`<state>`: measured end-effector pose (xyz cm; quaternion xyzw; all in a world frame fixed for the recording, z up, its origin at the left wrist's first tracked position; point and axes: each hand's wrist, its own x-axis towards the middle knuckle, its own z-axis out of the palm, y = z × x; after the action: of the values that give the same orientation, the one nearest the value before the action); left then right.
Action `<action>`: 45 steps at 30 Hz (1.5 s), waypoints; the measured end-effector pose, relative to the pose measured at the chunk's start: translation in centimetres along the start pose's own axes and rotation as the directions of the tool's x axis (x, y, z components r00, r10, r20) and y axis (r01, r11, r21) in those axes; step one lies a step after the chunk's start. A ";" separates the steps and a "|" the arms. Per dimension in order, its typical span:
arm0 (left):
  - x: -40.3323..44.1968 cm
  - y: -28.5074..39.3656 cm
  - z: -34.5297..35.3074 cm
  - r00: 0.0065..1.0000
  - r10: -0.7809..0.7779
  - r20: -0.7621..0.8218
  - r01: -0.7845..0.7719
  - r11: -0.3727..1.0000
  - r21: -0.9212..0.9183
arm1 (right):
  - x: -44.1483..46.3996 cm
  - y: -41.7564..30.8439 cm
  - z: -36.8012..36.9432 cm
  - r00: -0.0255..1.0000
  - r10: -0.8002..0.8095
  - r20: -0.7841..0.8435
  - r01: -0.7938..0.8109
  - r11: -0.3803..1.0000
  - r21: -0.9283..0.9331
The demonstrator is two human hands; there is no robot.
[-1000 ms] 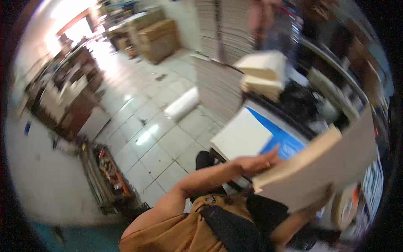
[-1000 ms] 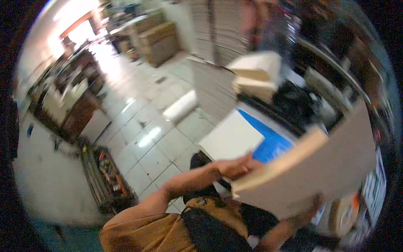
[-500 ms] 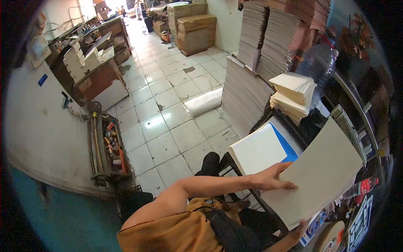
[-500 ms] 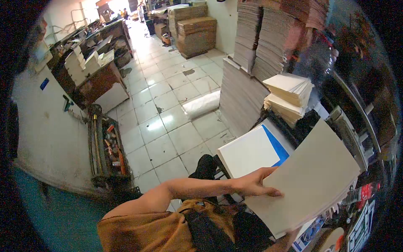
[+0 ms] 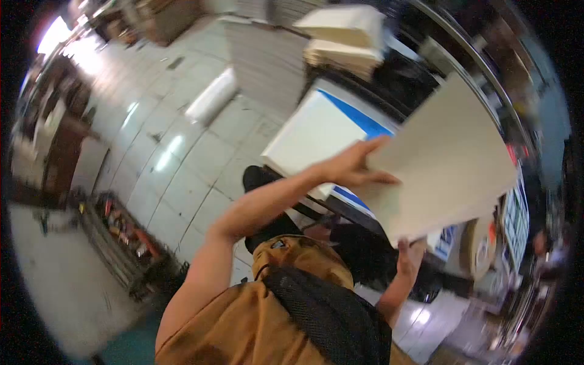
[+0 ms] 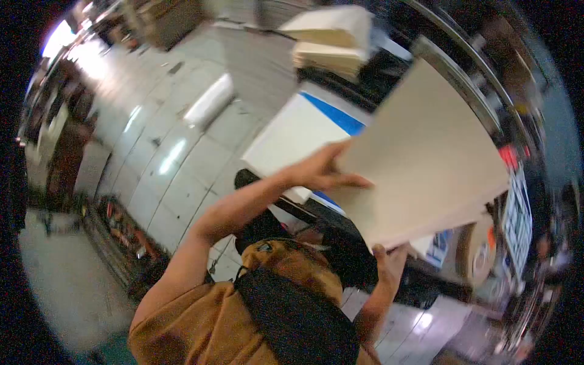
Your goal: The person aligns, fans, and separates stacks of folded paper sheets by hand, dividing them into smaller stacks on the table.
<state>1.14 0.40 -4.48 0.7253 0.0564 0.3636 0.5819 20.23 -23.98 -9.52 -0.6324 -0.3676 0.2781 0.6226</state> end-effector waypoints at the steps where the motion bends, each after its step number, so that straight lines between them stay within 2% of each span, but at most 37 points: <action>1: 0.2 0.7 -0.2 0.992 -0.114 0.055 0.116 0.992 -0.043 | 0.6 2.0 -1.5 0.998 -0.024 0.054 -0.006 0.871 0.492; 2: 0.4 1.0 -0.1 0.988 -0.115 0.099 0.119 0.992 -0.031 | 0.7 -0.2 0.6 0.998 -0.015 -0.067 0.025 0.988 0.155; 3: 0.7 0.9 0.1 0.985 -0.105 0.136 0.107 0.994 -0.007 | 0.9 -2.4 3.4 0.984 -0.029 -0.176 -0.007 0.980 -0.199; 5: 1.5 0.8 0.1 0.980 -0.078 0.185 0.070 0.996 0.051 | 1.1 -2.7 4.0 0.988 -0.033 -0.149 0.010 0.989 -0.149; 8: 2.9 -0.6 -0.2 0.958 -0.156 0.240 0.116 0.978 0.172 | 1.6 -2.0 4.2 0.984 -0.114 -0.136 0.096 0.986 -0.134; 10: 3.1 -1.2 -0.1 0.955 -0.195 0.225 0.169 0.977 0.129 | 2.3 -1.9 4.4 0.974 -0.178 -0.137 0.160 0.977 -0.138; 12: 3.1 -1.2 -0.2 0.934 -0.270 0.232 0.250 0.962 0.114 | 2.9 -1.0 4.0 0.982 -0.177 -0.067 0.164 0.972 -0.171; 13: 2.9 -1.3 -0.2 0.944 -0.255 0.209 0.241 0.966 0.094 | 3.0 -0.6 3.8 0.985 -0.172 -0.031 0.163 0.969 -0.187; 14: 2.5 -1.6 -0.2 0.953 -0.241 0.182 0.231 0.970 0.075 | 2.8 -0.3 4.1 0.971 -0.238 -0.025 0.226 0.947 -0.228; 15: 2.3 -1.6 -0.2 0.963 -0.222 0.152 0.216 0.975 0.059 | 2.8 -0.3 4.5 0.978 -0.207 -0.018 0.203 0.971 -0.128; 16: 2.1 -1.2 0.1 0.955 -0.287 0.070 0.287 0.958 0.017 | 2.9 -0.5 4.8 0.984 -0.180 -0.003 0.180 0.983 -0.028; 19: 1.7 -1.2 0.4 0.951 -0.301 0.064 0.307 0.947 -0.098 | 2.9 -0.5 4.7 0.987 -0.156 0.033 0.152 0.981 0.117; 20: 1.6 -0.8 0.5 0.941 -0.336 0.039 0.338 0.926 -0.169 | 3.0 -0.7 5.5 0.976 -0.216 -0.005 0.213 0.957 0.198; 22: 1.5 -1.0 0.9 0.975 -0.222 0.003 0.218 0.953 -0.211 | 2.9 -2.1 6.4 0.953 -0.284 -0.105 0.303 0.899 0.317; 23: 1.5 -1.1 1.1 0.986 -0.164 -0.017 0.156 0.960 -0.232 | 3.2 -2.8 6.9 0.928 -0.333 -0.165 0.368 0.888 0.275; 24: 1.6 -1.0 1.6 0.992 -0.118 -0.032 0.117 0.992 -0.050 | 3.4 -3.0 7.3 0.909 -0.367 -0.197 0.407 0.883 0.233; 27: 2.2 0.3 2.0 0.970 -0.240 -0.046 0.232 0.962 -0.145 | 4.2 -2.6 7.0 0.878 -0.442 -0.182 0.466 0.877 0.120; 28: 2.5 0.7 1.7 0.968 -0.249 -0.006 0.246 0.960 -0.137 | 4.5 -2.3 6.7 0.875 -0.457 -0.158 0.474 0.875 0.098; 32: 1.6 0.9 0.9 0.940 -0.341 -0.020 0.333 0.928 -0.168 | 5.9 -2.3 4.8 0.884 -0.460 -0.088 0.467 0.881 0.076; 35: -2.5 -5.1 -1.2 0.947 -0.315 -0.063 0.281 0.908 -0.312 | 6.0 -2.3 4.2 0.904 -0.418 -0.085 0.427 0.887 0.179; 36: -3.5 -5.8 -0.3 0.956 -0.268 -0.115 0.226 0.931 -0.288 | 5.9 -2.1 4.3 0.912 -0.401 -0.089 0.411 0.885 0.221; 37: -4.3 -6.6 1.0 0.961 -0.221 -0.167 0.173 0.950 -0.262 | 6.2 -1.5 4.4 0.874 -0.485 -0.036 0.486 0.866 0.120; 38: -4.9 -8.7 1.5 0.973 -0.114 -0.199 0.084 0.985 -0.153 | 6.4 -1.5 4.4 0.849 -0.528 -0.023 0.528 0.847 0.062; 39: -4.8 -8.1 1.7 0.966 -0.172 -0.194 0.138 0.975 -0.176 | 6.4 -1.6 4.3 0.823 -0.569 -0.001 0.569 0.823 0.003; 41: -4.6 -6.6 1.6 0.942 -0.274 -0.194 0.231 0.948 -0.221 | 6.4 -1.4 3.8 0.867 -0.496 -0.046 0.498 0.865 0.063; 43: -4.9 -6.1 -0.4 0.891 -0.431 -0.144 0.393 0.890 -0.229 | 6.6 -2.0 3.8 0.898 -0.432 -0.086 0.440 0.884 0.155; 44: -5.3 -7.2 -0.1 0.915 -0.346 -0.205 0.305 0.930 -0.205 | 6.9 -2.6 4.0 0.908 -0.405 -0.104 0.418 0.883 0.214; 45: -5.6 -7.9 0.4 0.929 -0.264 -0.259 0.223 0.959 -0.176 | 7.1 -2.6 3.9 0.903 -0.425 -0.070 0.430 0.882 0.193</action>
<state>0.02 -0.23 -14.06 0.6103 0.2015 0.3904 0.6592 20.82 -16.07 -6.43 -0.4720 -0.4596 0.1622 0.7346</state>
